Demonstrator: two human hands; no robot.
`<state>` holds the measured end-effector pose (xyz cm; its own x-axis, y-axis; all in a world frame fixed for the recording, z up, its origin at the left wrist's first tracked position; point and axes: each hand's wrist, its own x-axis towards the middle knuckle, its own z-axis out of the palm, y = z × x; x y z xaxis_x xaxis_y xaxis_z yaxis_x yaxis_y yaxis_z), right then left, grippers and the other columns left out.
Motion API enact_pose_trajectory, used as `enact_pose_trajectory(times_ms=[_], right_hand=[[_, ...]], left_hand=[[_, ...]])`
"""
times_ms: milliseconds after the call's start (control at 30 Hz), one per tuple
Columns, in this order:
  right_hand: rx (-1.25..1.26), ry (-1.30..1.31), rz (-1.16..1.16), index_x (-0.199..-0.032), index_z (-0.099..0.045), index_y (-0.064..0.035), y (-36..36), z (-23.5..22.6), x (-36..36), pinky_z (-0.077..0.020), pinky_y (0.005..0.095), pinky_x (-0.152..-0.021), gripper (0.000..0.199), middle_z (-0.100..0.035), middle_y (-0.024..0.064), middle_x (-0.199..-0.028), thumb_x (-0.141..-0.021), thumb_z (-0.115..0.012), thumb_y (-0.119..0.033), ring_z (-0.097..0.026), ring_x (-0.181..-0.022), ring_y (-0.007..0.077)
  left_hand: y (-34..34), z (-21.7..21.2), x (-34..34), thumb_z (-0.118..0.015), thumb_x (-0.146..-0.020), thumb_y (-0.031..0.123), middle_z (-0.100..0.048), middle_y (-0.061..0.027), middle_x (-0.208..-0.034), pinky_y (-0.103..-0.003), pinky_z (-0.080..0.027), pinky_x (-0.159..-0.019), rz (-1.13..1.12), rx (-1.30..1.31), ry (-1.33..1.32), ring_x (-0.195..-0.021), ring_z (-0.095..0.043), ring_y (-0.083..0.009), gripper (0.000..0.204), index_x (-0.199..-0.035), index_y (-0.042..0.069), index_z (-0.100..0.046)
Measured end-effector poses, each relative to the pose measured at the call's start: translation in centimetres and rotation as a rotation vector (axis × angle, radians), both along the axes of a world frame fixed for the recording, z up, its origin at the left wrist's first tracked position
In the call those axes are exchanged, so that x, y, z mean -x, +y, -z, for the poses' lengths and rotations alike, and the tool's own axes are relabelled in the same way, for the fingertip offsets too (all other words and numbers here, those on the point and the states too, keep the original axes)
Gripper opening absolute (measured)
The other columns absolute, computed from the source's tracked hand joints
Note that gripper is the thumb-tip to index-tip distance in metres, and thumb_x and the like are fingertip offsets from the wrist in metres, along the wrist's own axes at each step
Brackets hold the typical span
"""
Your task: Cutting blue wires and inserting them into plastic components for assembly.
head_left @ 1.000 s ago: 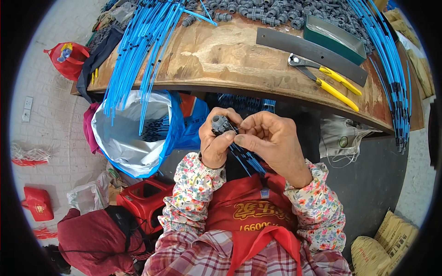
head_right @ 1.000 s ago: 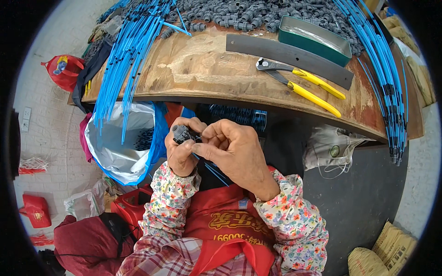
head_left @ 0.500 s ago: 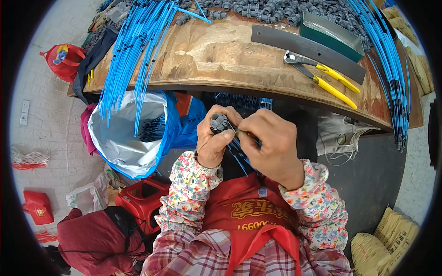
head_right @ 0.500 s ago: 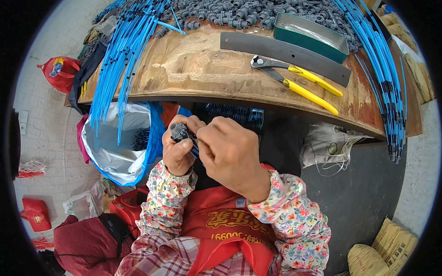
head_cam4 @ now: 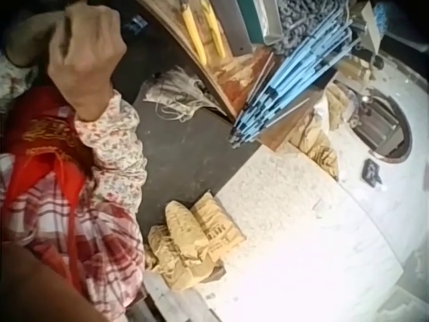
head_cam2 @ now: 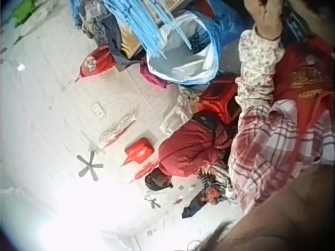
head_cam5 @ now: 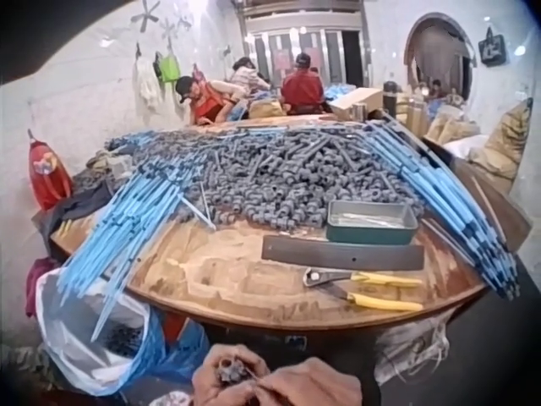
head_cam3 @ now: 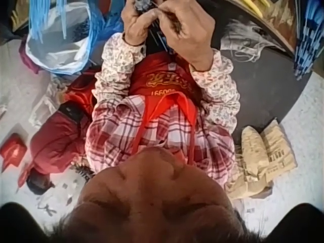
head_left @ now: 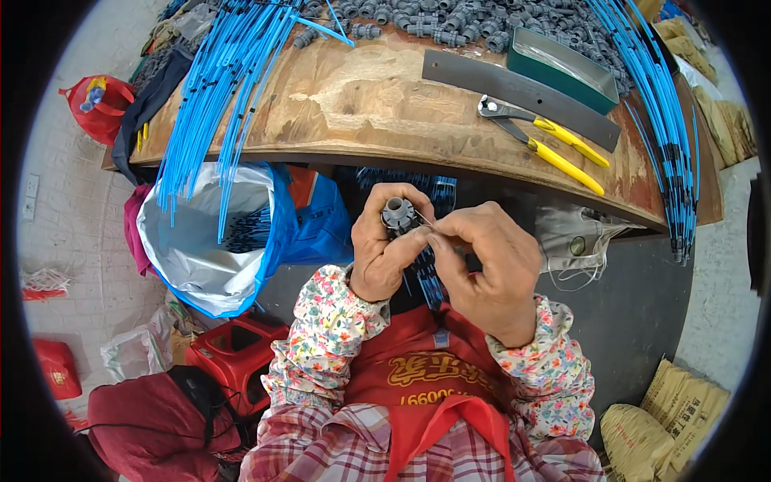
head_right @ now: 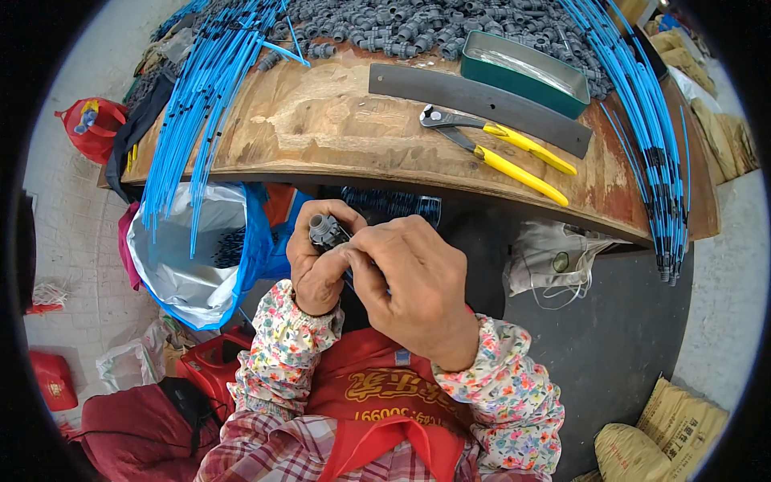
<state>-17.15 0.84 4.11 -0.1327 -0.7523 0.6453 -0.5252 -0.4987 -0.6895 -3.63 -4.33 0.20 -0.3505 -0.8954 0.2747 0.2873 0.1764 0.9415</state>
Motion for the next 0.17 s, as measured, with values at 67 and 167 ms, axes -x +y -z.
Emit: enact_pose_trajectory(times_ms=[67,167], right_hand=[[0.07,0.042,0.041,-0.087,-0.059,0.0003,-0.06,0.43,-0.23,-0.044,0.0263,-0.05,0.018,-0.06,0.008,-0.076,-0.072,-0.067,0.008,-0.058,-0.06,0.0164],[0.074,0.046,0.077,-0.089,-0.058,-0.0034,-0.04,1.03,-0.34,-0.0479,0.0342,-0.056,0.026,-0.059,0.0101,-0.079,-0.067,-0.069,0.005,-0.058,-0.065,0.0267]], left_hand=[[-0.19,0.57,-0.26,-0.06,-0.076,0.009,-0.059,-0.0063,-0.085,-0.024,-0.044,-0.067,0.0,0.092,-0.044,-0.072,-0.053,-0.0106,0.03,-0.103,0.0,-0.05],[-0.5,0.93,-0.63,-0.059,-0.079,0.012,-0.06,-0.0097,-0.086,-0.026,-0.047,-0.069,0.052,0.127,-0.071,-0.075,-0.057,-0.0139,0.031,-0.106,0.001,-0.05]])
